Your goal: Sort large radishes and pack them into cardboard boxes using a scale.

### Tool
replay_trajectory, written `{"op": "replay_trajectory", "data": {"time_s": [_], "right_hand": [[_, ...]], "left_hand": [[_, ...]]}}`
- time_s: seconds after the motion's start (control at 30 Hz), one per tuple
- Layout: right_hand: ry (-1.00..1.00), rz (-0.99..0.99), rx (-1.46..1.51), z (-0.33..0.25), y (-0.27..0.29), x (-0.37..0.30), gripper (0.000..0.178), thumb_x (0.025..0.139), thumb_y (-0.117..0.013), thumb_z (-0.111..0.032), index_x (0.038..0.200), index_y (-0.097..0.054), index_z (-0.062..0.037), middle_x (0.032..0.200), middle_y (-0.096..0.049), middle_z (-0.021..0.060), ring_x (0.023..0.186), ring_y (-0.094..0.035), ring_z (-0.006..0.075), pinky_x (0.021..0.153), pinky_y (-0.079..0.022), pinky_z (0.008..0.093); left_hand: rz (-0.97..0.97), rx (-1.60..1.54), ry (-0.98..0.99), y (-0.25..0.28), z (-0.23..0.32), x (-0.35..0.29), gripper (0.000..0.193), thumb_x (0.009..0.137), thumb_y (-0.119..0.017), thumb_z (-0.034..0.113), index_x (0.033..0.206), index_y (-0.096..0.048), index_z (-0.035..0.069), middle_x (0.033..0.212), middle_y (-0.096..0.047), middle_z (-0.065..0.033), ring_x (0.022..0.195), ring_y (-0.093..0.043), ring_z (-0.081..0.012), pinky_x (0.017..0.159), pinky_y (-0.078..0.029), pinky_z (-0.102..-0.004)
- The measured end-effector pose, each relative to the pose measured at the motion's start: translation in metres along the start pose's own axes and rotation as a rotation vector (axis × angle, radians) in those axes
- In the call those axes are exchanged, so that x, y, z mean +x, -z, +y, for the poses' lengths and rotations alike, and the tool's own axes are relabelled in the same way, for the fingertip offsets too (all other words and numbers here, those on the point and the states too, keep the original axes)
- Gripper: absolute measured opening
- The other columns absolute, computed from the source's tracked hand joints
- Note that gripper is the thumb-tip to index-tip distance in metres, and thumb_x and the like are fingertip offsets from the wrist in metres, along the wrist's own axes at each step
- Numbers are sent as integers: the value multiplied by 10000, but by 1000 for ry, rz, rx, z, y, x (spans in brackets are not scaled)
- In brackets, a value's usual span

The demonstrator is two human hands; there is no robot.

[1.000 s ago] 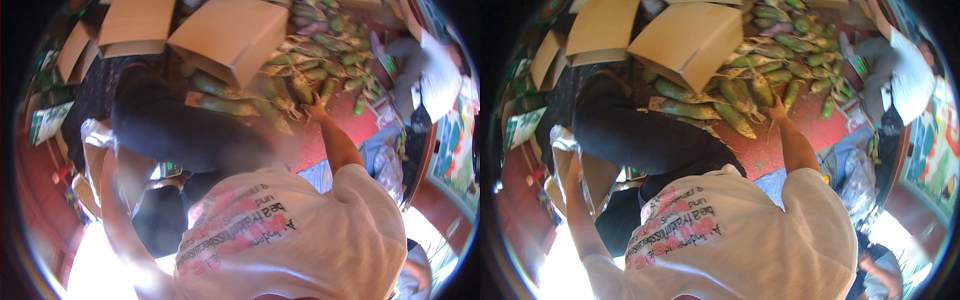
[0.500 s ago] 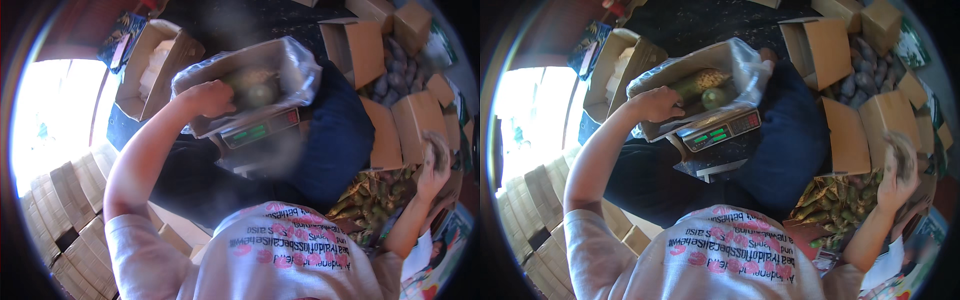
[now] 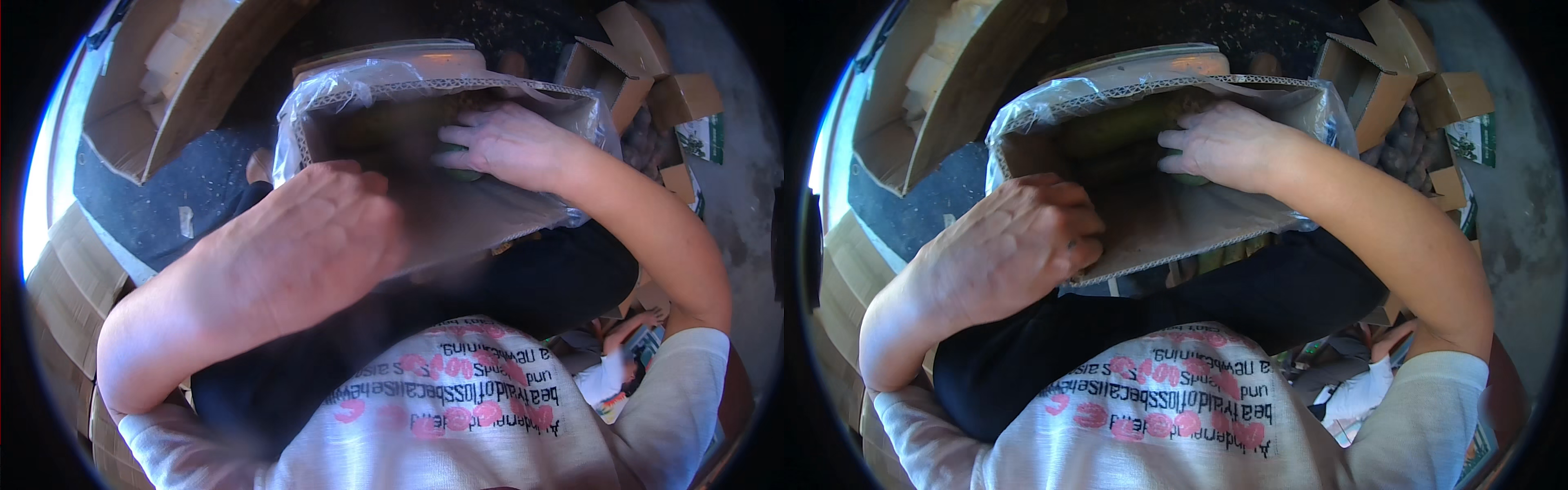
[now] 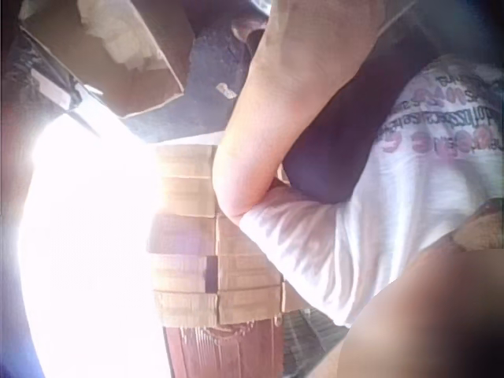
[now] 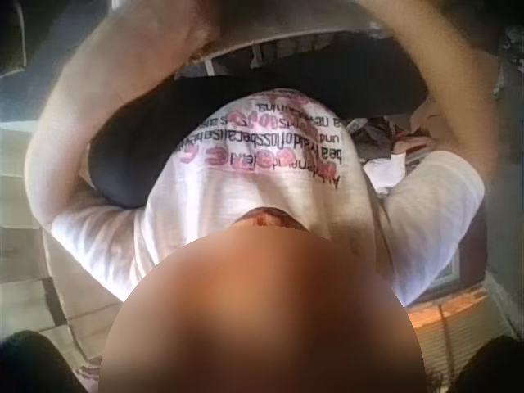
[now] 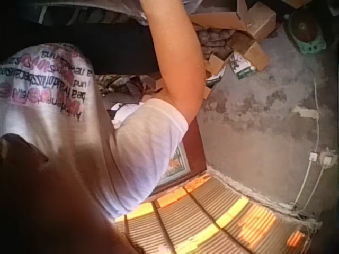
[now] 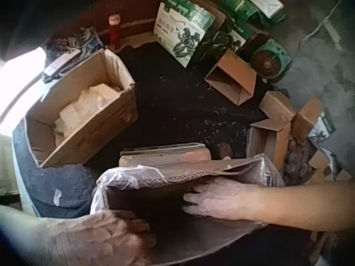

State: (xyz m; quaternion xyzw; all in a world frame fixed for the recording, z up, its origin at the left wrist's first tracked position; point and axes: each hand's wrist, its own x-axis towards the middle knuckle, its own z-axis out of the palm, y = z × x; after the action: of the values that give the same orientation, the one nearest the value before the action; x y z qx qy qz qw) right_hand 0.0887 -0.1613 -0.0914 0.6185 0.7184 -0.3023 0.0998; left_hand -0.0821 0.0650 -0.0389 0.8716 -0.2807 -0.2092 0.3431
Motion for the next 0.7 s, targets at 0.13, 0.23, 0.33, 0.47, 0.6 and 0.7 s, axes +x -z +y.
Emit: {"op": "replay_trajectory", "data": {"time_s": [0.13, 0.23, 0.33, 0.47, 0.6, 0.7], "right_hand": [[-33, -35, 83, 0, -1, 8, 310, 876, -534, -149, 1146, -684, -173, 1345, -585, 78, 1179, -584, 302, 938, -511, 416], [-103, -156, 151, 4, 2, 1, 342, 887, -511, -164, 1180, -683, -197, 1406, -558, 88, 1247, -543, 327, 1019, -468, 431], [-212, -227, 189, 17, -4, -27, 348, 900, -484, -173, 1185, -682, -207, 1413, -559, 96, 1325, -481, 354, 1116, -390, 464], [-240, -211, 167, 13, -2, -25, 313, 889, -515, -160, 1135, -695, -232, 1393, -581, 91, 1383, -427, 363, 1177, -318, 490], [-284, -244, 118, 10, 2, -23, 362, 849, -537, -80, 1147, -677, -229, 1355, -596, 48, 1247, -558, 308, 1013, -501, 413], [-216, -220, 31, 16, 0, -26, 359, 845, -542, -87, 1150, -680, -214, 1343, -601, 61, 1257, -545, 317, 1010, -494, 410]], "left_hand": [[36, -62, -12, -9, -9, -16, 129, 777, -636, 147, 821, -691, 39, 878, -645, -69, 947, -626, -236, 851, -514, -354], [70, -99, -32, -15, -12, -17, 135, 781, -627, 166, 806, -682, 45, 838, -622, -55, 926, -614, -217, 843, -503, -341], [105, -132, -92, -26, -26, -5, 145, 786, -618, 186, 791, -673, 51, 798, -599, -41, 905, -603, -199, 836, -492, -328], [51, -101, -77, -27, -20, -7, 144, 722, -629, 181, 743, -659, 42, 758, -566, -22, 790, -572, -183, 722, -484, -307], [-71, -101, -57, -10, -18, 8, 220, 693, -643, 194, 814, -706, 22, 796, -602, -41, 807, -591, -184, 689, -504, -324], [-180, -16, -93, -14, -19, 6, 245, 681, -652, 186, 839, -722, 13, 819, -626, -52, 828, -608, -185, 666, -514, -332]]}}
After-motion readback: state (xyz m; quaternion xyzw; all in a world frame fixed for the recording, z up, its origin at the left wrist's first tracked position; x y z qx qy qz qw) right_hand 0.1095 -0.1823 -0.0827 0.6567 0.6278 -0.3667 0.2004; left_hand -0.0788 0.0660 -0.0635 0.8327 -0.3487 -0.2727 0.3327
